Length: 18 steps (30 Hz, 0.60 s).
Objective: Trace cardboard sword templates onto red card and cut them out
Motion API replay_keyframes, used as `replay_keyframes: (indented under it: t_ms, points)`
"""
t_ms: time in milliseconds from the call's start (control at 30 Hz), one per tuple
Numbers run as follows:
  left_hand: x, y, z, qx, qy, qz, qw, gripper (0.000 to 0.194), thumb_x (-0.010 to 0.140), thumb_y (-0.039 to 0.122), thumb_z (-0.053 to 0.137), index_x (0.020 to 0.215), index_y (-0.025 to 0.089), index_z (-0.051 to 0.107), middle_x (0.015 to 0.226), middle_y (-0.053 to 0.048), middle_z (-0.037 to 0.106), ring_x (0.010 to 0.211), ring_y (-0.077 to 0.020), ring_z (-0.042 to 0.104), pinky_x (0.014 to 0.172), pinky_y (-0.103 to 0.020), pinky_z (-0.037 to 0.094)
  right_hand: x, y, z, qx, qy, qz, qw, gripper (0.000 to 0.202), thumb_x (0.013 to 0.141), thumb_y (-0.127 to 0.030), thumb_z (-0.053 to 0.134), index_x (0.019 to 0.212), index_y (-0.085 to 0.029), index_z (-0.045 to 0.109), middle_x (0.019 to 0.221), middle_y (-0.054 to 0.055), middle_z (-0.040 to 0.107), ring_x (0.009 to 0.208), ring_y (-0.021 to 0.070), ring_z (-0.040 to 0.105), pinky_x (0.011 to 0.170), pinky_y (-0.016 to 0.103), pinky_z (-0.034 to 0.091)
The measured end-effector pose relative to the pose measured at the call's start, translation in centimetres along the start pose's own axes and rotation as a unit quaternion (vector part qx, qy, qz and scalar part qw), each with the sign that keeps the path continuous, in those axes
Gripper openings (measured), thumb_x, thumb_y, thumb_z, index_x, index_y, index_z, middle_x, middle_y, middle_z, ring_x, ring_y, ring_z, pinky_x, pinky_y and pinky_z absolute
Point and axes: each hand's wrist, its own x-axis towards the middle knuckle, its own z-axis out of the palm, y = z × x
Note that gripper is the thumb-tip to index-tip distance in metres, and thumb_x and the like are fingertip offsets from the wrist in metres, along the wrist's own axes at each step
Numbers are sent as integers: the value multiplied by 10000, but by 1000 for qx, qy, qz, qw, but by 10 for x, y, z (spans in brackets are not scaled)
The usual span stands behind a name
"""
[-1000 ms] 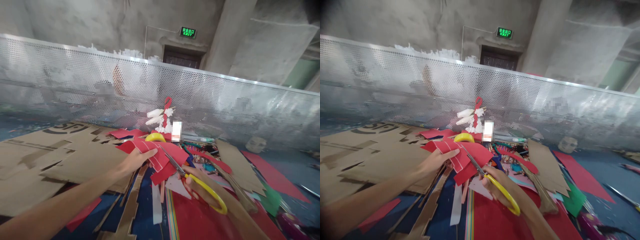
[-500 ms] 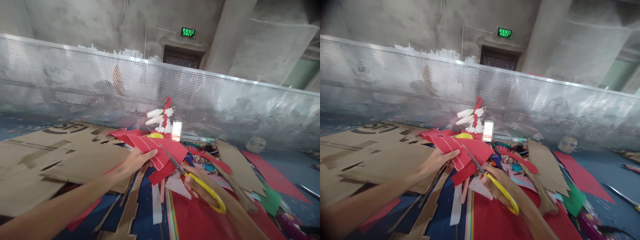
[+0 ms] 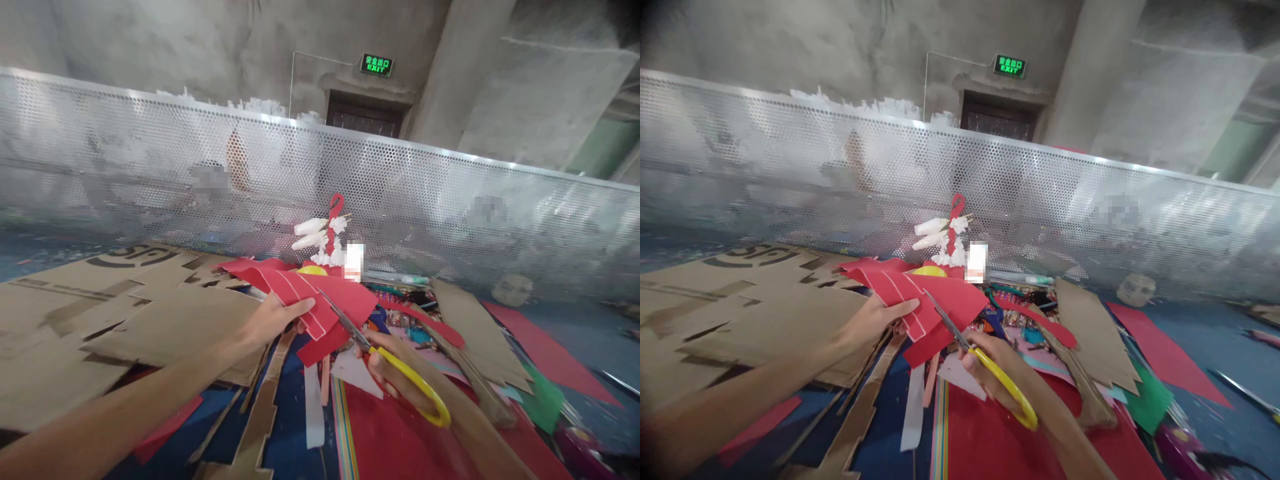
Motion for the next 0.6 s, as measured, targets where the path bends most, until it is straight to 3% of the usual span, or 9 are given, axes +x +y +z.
replay_keyframes:
  t_ms: [233,433,600]
  points:
    - [2,-8,0,-43,-1,6,999,365,854,466,697,676,165,593,569,2,611,517,-129,551,517,-254,436,-1,-3,0,-5,-3,5,1000,665,832,-841,447,984,-198,525,564,-54,412,433,70,355,399,177,289]
    - [0,-8,7,-64,75,15,995,314,811,451,753,896,172,639,657,26,638,527,-117,551,511,-241,458,-1,-2,5,0,13,-1,1000,622,849,-811,466,982,-208,537,579,-52,429,441,70,352,405,180,281]
    - [-2,-2,9,-54,82,26,995,314,827,454,742,829,167,615,619,44,595,512,-104,532,514,-231,463,-1,-2,8,-11,16,-1,1000,645,852,-829,425,995,-208,525,586,-55,416,433,70,363,408,184,257]
